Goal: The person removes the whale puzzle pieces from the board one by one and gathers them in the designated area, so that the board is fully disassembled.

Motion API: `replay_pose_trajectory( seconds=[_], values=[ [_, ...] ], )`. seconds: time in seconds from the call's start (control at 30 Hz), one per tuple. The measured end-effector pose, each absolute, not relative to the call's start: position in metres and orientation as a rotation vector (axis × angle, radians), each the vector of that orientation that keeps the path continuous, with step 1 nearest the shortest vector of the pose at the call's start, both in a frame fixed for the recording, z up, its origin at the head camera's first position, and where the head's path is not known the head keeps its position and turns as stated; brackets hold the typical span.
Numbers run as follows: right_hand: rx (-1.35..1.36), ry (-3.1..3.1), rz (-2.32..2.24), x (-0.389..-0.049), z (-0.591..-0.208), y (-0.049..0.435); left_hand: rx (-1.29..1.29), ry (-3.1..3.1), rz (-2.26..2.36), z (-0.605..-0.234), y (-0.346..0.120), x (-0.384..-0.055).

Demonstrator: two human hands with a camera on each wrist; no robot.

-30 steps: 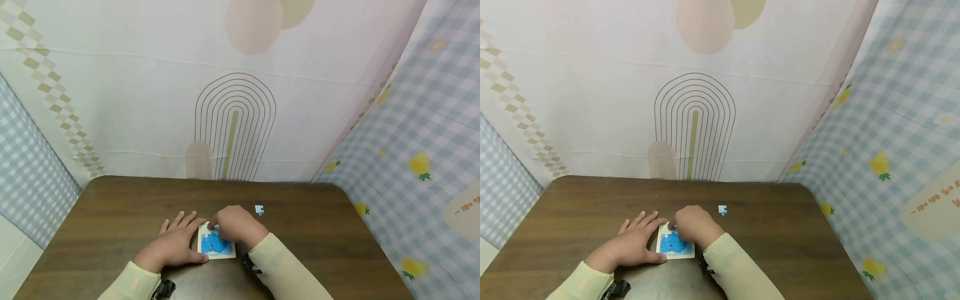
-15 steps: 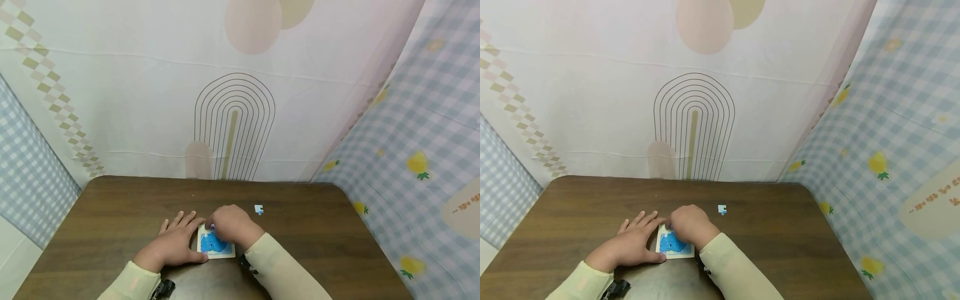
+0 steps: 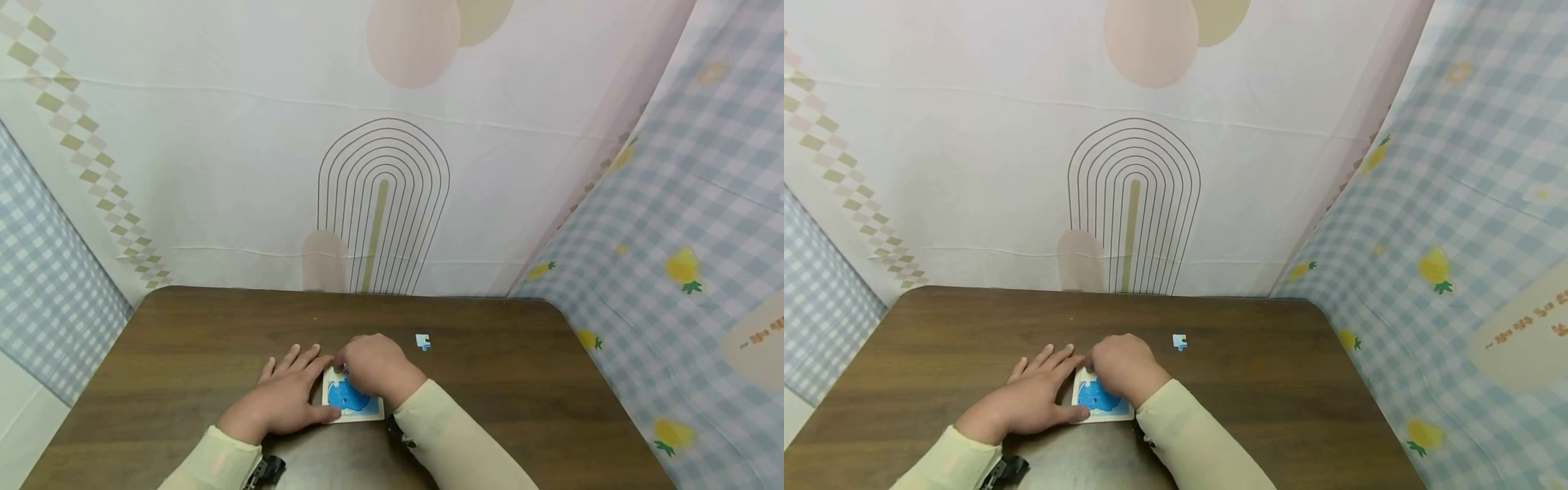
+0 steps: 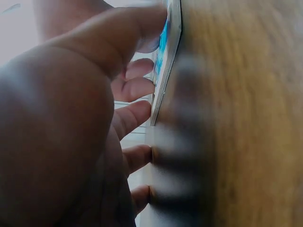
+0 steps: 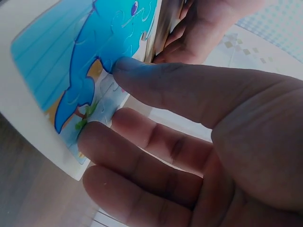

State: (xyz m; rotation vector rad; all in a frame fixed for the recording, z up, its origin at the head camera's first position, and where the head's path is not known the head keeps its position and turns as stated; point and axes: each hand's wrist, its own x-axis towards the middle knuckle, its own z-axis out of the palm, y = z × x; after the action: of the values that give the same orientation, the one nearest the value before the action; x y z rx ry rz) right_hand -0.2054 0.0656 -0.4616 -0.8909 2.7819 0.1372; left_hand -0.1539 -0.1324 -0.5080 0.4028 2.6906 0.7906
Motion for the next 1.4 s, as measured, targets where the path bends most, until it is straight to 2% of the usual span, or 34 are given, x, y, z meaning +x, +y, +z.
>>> replay_pose_trajectory(
  seconds=[0.97,1.4],
  values=[
    [-0.867,2.812,0.187,-0.199,-0.467,0.060,0.358,2.679,0.764,-0.508,-0.133,-0.153],
    [-0.961,2.803,0.390,-0.181,-0.471,0.067,0.378,2.680,0.775,-0.508,-0.132,-0.154]
  ],
)
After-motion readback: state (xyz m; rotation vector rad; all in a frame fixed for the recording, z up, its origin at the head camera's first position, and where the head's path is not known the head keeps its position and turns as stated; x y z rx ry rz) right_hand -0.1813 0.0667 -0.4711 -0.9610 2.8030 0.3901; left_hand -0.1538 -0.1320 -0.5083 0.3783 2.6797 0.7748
